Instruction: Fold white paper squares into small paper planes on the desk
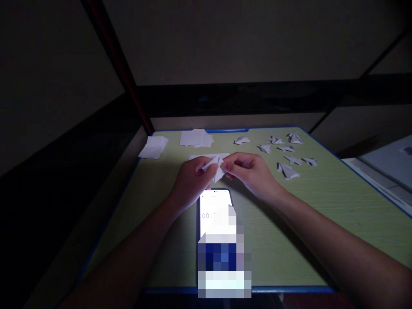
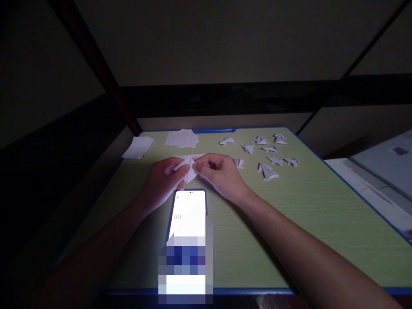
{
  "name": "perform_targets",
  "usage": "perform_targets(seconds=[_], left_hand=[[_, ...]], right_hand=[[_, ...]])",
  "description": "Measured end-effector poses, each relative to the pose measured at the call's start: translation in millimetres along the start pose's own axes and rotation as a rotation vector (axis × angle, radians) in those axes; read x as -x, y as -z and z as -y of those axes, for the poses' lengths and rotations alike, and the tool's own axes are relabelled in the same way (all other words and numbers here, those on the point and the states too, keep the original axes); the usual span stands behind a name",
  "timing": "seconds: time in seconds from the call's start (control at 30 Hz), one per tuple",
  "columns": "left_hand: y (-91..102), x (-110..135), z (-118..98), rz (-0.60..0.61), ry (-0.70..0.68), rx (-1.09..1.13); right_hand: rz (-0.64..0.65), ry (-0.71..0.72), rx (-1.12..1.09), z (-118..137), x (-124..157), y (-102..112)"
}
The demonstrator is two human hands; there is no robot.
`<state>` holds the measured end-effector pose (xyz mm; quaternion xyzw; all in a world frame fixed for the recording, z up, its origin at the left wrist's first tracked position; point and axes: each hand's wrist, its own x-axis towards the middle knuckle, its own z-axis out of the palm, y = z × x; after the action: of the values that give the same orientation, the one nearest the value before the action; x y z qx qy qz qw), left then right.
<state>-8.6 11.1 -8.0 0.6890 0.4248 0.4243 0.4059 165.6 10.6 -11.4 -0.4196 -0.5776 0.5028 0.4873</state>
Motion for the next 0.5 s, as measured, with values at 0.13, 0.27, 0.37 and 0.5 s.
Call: perform_targets(seconds=[0.13,0.27,0.37,0.5], left_hand=[[-0.3,0.1,-1.7,-0.003,-0.011,-0.081],[0.4,-0.4,-0.9,0.003,-0.022,-0.121],[1.1,-0.9,0.5,-0.004,-0.037,-0.154],[1.5,-1.5,0.8,-0.002,-0.048,-0.149]], right_hand=[[-0.035,0.002,0.036,-1.5,-0.6,-0.2],[-0.041,0.013,0.061,-1.4,-1.1,-0.7],[-0.040,0.014,0.064,-1.0,-0.6,-0.8],[-0.035,0.013,0.069,-1.2,0.7,-0.6]])
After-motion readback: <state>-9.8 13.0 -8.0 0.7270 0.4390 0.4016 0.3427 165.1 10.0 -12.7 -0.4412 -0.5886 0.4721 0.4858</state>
